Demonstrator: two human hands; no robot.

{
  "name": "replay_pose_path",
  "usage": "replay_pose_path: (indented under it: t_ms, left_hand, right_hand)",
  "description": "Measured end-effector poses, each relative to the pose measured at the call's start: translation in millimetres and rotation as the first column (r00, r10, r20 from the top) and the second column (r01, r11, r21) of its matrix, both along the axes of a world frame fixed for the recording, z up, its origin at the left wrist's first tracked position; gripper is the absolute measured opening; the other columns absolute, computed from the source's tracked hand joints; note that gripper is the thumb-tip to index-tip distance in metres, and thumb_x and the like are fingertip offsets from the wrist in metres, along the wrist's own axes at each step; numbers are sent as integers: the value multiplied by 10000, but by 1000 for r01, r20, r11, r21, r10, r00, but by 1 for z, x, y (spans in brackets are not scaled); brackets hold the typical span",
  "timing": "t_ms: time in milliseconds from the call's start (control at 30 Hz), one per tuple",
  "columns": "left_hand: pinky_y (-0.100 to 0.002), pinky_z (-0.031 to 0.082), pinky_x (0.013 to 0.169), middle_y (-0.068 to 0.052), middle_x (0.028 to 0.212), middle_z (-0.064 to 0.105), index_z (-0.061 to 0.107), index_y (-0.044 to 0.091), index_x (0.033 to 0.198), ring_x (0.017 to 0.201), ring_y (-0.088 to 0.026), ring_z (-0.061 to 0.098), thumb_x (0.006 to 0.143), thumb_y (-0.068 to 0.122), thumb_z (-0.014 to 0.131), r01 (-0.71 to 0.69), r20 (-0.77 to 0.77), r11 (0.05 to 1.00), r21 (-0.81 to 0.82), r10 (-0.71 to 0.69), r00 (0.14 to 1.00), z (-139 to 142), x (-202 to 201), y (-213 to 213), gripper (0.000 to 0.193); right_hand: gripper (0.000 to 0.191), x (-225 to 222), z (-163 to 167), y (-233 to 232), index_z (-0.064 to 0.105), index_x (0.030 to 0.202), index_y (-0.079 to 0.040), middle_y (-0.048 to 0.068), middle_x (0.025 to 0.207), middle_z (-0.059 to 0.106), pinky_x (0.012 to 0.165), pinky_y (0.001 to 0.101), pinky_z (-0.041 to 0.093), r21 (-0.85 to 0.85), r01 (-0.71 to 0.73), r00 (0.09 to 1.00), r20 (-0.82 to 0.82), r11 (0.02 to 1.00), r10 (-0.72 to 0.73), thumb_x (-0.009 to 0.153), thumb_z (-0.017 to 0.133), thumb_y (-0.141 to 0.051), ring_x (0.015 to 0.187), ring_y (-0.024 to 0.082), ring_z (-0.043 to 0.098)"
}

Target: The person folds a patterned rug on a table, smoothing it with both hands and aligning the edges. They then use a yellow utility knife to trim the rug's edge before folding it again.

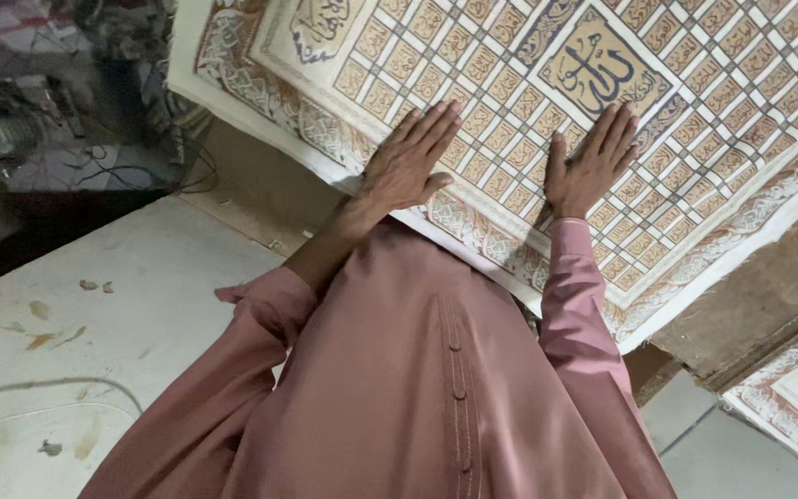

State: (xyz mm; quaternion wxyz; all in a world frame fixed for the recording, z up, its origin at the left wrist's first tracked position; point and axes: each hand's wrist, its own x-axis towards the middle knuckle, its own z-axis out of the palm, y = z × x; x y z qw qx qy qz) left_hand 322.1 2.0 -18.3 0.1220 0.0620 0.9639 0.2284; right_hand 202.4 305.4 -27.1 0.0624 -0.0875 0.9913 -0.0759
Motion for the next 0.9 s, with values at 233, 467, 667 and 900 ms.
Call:
replay_pose_path:
  t_ms: [233,467,667,900]
  left_hand:
    - [-547,65,1363,-148,1775,79,162,52,1706,1661,-331,82,1081,762,185,-353,-273,914,-198,295,916,-36,80,-227,946]
    - [-512,58,1317,-248,1728,123,165,-9,1657,1617,-359,110,930,873,81,-238,-222,958,163,270,937,-15,60,-77,1146]
    - [-577,202,1243,-198,1657,352,312,41,1631,1531,-368,297,976,787,187,-297,-195,954,-28,286,938,11,46,-165,1001]
    - [-511,99,1260,-242,1660,182,139,-92,1580,1539,-381,166,883,552,722,-316,-5,937,147,320,947,50,-36,-84,1114]
  right_hand:
    - [899,8,-4,4,174,1708,-133,97,1785,136,1344,486,27,54,21,1000,-22,998,-20,1051,280,-737,1655,288,82]
    - [890,13,4,2,174,1708,-143,94,1784,142,1341,498,30,25,17,1000,-19,1000,-16,1055,288,-737,1656,292,92]
    - [880,15,5,-1,184,1709,-136,89,1789,160,1353,491,45,5,21,999,-39,1000,-21,1072,298,-733,1665,294,103]
    - [920,5,-4,-1,194,1700,-102,125,1779,168,1336,506,39,45,21,998,-57,999,-18,1048,255,-748,1652,310,111]
